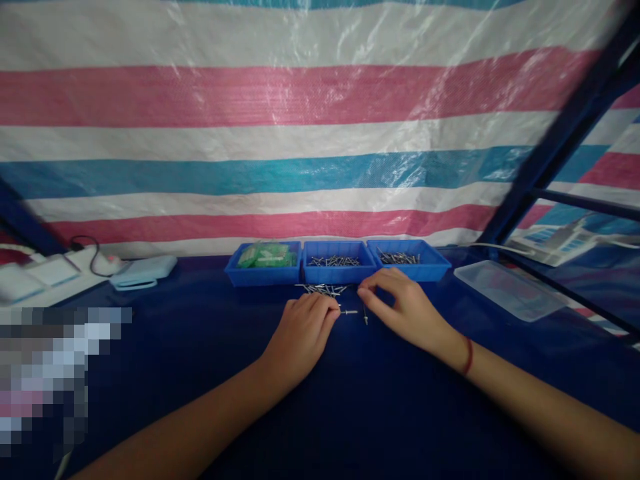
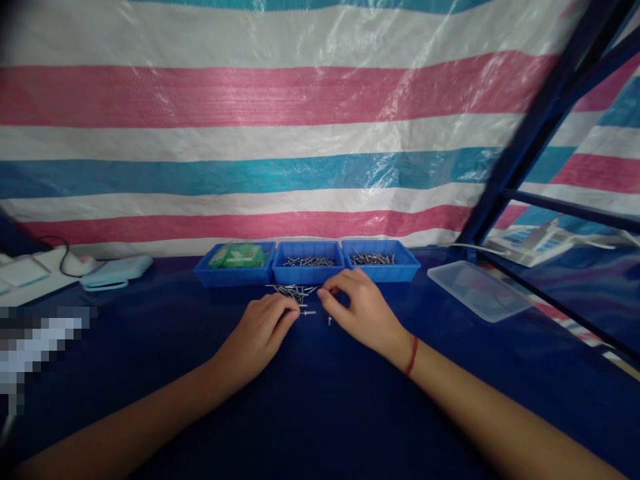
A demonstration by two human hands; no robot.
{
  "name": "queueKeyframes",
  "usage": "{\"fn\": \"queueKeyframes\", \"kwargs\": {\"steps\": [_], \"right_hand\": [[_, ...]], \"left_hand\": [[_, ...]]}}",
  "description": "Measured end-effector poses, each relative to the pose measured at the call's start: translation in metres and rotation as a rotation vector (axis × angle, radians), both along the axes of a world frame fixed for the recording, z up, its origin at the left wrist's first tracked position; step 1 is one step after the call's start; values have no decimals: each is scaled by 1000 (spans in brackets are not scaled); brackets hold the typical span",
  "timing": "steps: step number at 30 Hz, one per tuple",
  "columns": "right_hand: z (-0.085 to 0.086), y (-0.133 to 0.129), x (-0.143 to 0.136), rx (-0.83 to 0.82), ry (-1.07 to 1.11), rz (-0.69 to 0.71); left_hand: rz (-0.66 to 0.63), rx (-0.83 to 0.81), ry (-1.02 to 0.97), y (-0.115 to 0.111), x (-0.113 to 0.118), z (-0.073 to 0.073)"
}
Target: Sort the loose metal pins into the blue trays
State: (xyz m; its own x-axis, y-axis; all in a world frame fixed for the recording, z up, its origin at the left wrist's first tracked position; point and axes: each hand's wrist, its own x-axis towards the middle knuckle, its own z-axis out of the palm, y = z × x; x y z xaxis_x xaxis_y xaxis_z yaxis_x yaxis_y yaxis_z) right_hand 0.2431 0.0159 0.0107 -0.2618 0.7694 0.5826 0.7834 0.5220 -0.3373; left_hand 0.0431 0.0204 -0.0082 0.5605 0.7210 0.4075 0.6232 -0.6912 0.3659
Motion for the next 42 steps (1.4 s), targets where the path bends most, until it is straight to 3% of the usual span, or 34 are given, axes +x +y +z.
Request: {"fn": "queueKeyframes", "kwargs": {"steps": [3,9,16,42], "right_hand": [[1,-14,-15,-33,-37,160],[-5,-19,-23,-68,-17,244],[-10,-19,-26,-90,133,218],[-12,-19,-28,-108,127,180]], "left_hand": [[-24,9,-89,0,-2,0],[-98,-15,-281,1,-3,-2],[-58,-119,-373,3,-2,-1],[-69,-111,-378,2,-4,5]]}}
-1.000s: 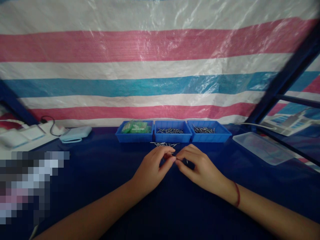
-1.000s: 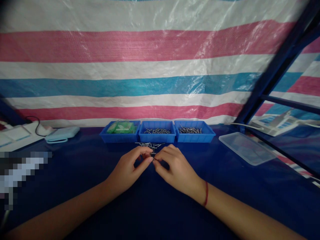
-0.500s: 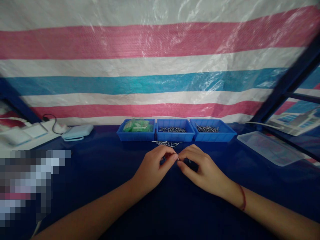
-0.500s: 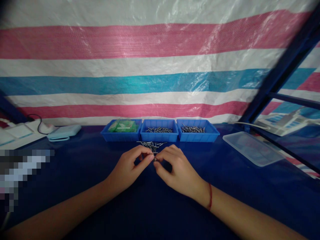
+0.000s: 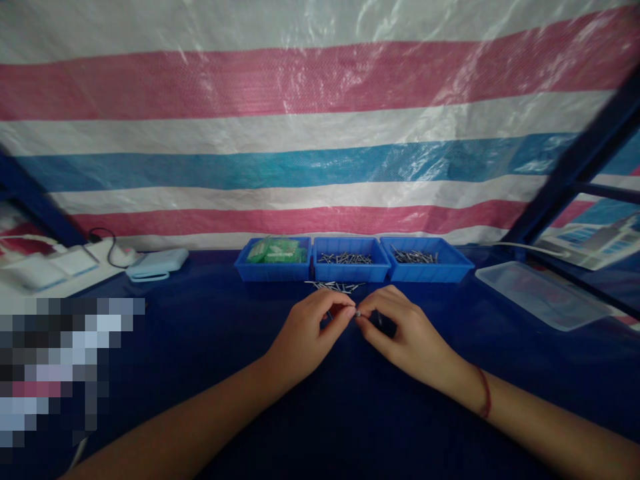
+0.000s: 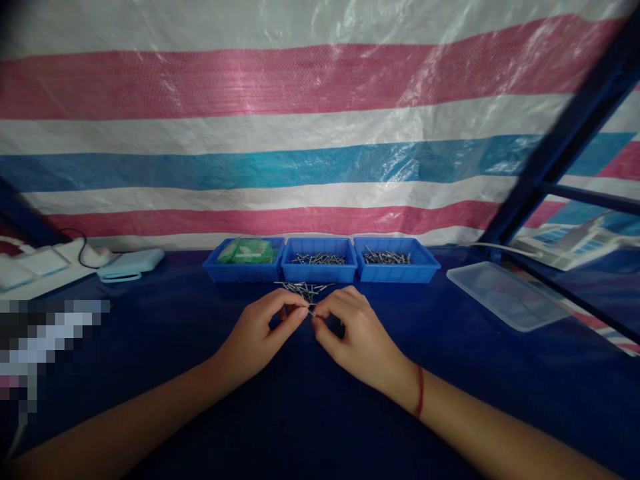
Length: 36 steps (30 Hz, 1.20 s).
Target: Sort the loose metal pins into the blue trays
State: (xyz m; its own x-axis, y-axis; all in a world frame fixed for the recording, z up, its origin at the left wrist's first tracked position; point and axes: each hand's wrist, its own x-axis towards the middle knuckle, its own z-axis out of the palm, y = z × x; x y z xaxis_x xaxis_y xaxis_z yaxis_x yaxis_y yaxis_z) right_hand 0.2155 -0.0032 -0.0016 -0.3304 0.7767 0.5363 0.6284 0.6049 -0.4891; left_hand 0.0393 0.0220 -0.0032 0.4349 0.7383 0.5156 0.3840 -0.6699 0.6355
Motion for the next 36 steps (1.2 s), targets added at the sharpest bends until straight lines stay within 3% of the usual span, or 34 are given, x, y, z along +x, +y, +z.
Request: {"fn": "queueKeyframes", "kwargs": {"steps": [20,26,31,34,36], "right_hand": [[3,-2,1,158,122,-87],[6,-4,1,213,75,-33],[13,-1,9,260,-107,1],[18,11,25,316,-115,-85],[20,23,41,373,-83,-249]], "left_hand": [[2,-3,56,4,-1,-5],[-47,-5,111,3,0,-3],[-67,38,129,-1,1,-1],[-18,67,101,-2,0,-1],[6,75,88,-1,0,-2]]}}
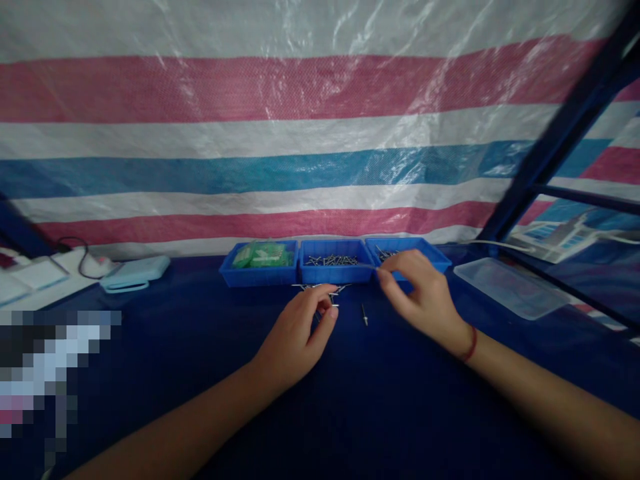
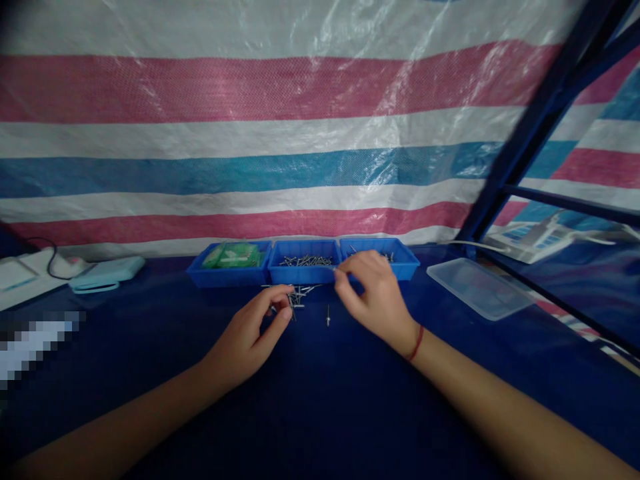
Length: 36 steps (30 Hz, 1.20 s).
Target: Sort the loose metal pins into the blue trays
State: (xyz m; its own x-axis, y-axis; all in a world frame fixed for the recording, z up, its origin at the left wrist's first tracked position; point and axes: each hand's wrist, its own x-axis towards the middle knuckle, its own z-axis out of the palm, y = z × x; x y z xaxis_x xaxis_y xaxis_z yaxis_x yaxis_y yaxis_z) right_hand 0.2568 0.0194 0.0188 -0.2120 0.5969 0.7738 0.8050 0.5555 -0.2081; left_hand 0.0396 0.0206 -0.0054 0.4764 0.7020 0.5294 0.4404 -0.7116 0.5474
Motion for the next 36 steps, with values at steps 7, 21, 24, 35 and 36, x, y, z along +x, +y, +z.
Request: {"fn": "queueKeyframes", "kwargs": {"steps": [7,21,24,35,36], "right_hand": [[-11,33,50,-40,-90,-621],[-21,19,15,-74,-41,-236],[-19,14,9,-99,-30,-187],[-18,2,-7,-239,115,12],[-20,2,-9,-282,146,24]], "left_hand": [[-109,72,304,-2,1,-1],[-184,245,484,2,27,3],[-168,212,486,4,29,2],[78,20,193,8,21,-4],[107,-2,144,9,20,-3]]}}
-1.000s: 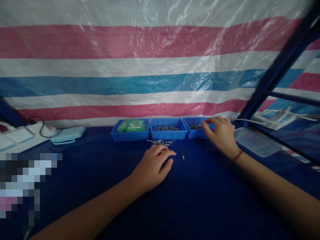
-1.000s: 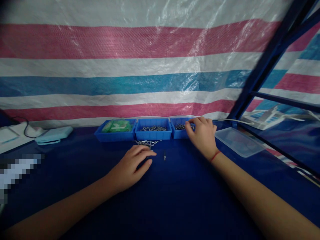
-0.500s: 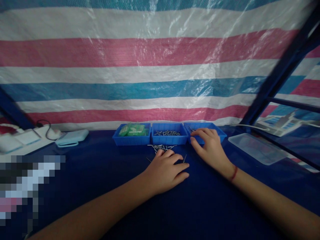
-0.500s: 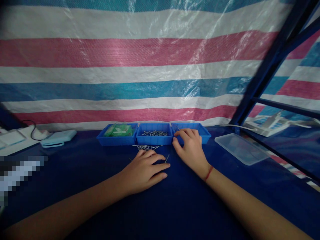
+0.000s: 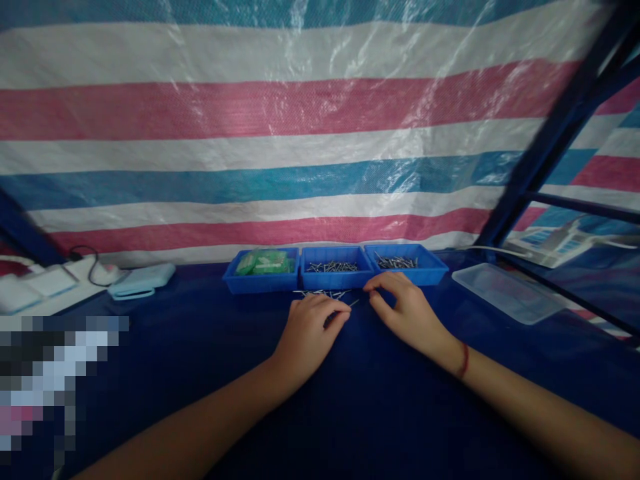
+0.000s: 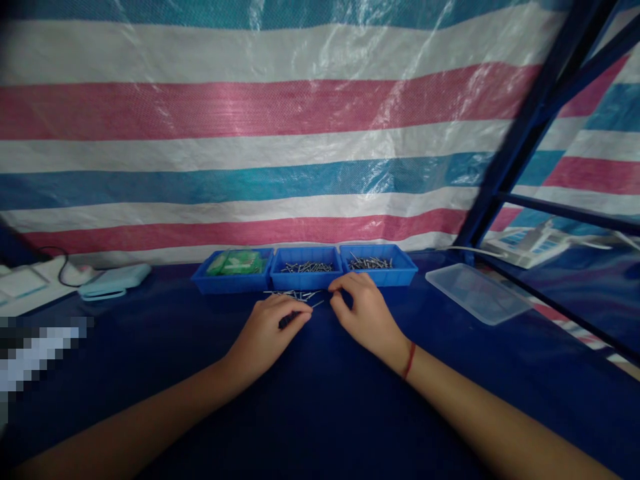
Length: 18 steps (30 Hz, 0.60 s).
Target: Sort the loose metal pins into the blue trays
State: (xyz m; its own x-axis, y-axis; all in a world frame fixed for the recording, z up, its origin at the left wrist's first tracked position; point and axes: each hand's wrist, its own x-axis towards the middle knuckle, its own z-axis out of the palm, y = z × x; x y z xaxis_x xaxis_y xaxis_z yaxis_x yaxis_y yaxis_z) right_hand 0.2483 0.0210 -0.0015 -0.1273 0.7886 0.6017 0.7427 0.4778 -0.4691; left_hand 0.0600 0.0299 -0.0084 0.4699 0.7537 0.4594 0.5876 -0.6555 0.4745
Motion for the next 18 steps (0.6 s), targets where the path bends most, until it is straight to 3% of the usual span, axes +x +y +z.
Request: {"fn": "queueKeyframes", "kwargs": {"steps": [3,8,13,18], "right_hand": [[-5,-1,-5,-88,58,21],[-5,-2,-12,-242,214,87],[-3,-2,-15,-364,520,186],[0,-8,-19,-413,579,208]], "left_hand": [[38,-34,-136,2,-1,3],[-19,-49,-285,4,-2,4],[-89,-94,-326,6,0,5],[-104,-127,-333,5,2,3]]}}
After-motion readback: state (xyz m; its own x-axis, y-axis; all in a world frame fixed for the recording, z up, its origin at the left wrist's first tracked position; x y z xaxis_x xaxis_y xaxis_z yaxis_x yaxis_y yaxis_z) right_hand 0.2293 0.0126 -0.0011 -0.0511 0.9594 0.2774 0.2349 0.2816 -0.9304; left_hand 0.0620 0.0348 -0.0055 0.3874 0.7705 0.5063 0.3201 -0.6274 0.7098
